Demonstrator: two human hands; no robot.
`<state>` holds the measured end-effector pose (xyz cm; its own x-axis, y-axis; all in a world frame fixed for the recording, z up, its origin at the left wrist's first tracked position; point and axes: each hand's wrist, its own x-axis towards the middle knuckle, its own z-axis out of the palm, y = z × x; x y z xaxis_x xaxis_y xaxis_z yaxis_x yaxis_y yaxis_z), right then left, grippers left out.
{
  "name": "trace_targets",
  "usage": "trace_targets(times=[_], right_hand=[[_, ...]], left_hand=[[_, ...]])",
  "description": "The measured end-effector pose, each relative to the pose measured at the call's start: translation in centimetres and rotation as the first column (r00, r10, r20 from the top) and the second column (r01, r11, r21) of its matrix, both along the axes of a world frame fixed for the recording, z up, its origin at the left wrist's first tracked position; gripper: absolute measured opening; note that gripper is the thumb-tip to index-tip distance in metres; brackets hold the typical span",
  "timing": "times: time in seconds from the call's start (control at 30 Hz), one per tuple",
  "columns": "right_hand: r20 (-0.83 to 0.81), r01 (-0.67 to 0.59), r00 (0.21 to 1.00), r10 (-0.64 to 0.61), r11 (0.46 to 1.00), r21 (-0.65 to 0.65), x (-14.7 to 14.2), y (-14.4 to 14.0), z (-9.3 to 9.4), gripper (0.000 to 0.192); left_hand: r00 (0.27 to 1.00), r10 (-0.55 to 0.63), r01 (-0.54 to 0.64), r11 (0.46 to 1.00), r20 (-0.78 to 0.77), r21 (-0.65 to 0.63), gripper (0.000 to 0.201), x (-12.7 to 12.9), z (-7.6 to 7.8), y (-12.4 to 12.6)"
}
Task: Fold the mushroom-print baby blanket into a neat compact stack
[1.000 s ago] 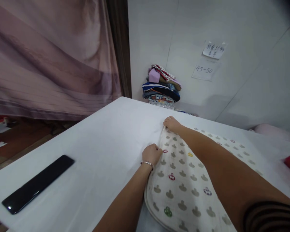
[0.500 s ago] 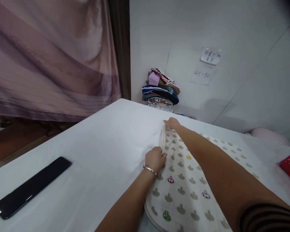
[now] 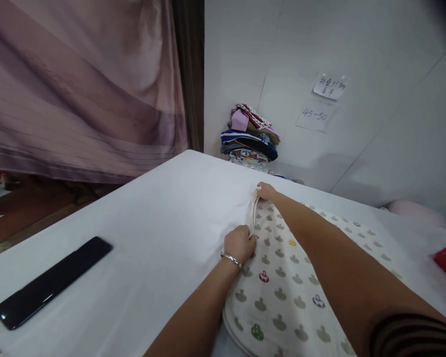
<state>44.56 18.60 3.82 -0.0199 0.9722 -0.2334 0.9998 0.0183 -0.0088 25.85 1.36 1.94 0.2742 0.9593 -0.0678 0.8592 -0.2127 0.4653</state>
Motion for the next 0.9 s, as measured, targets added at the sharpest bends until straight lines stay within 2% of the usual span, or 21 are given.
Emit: trace_targets(times=[0.07, 0.2, 0.37, 0.6, 0.7, 0.9], right_hand=[[-0.063, 0.053, 0.997, -0.053, 0.999, -0.004, 0.2, -0.2, 0.1, 0.045], [-0.114, 0.077, 0.99, -0.08, 0.997, -0.025, 0.5, -0.5, 0.6, 0.046], [-0.035, 0.086, 0.996, -0.085, 0.996, 0.018, 0.2, -0.4, 1.3, 0.036], [0.065, 0.061, 0.995, -0.07, 0.99, 0.129, -1.1, -0.2, 0.7, 0.032], [0.032, 0.066, 0.997, -0.074, 0.98, 0.186, -1.3, 0.2, 0.7, 0.03], [-0.141, 0.234, 0.968, -0.206, 0.944, 0.233, -1.5, 1.5, 0.6, 0.031]], left_hand=[[1.0, 0.005, -0.005, 1.0, 0.004, -0.004, 0.022, 0.0, 0.0, 0.0], [1.0, 0.006, -0.006, 1.0, -0.005, -0.014, 0.021, 0.0, -0.1, 0.0], [1.0, 0.001, -0.001, 1.0, -0.01, 0.006, 0.021, 0.0, -0.3, 0.0], [1.0, 0.002, -0.002, 1.0, -0.023, 0.015, 0.022, 0.1, -0.4, 0.0], [1.0, 0.013, -0.012, 1.0, -0.022, 0.009, 0.021, 0.0, -0.3, 0.1], [0.997, 0.078, -0.078, 0.997, -0.018, -0.022, 0.017, -0.2, -0.2, 0.6]])
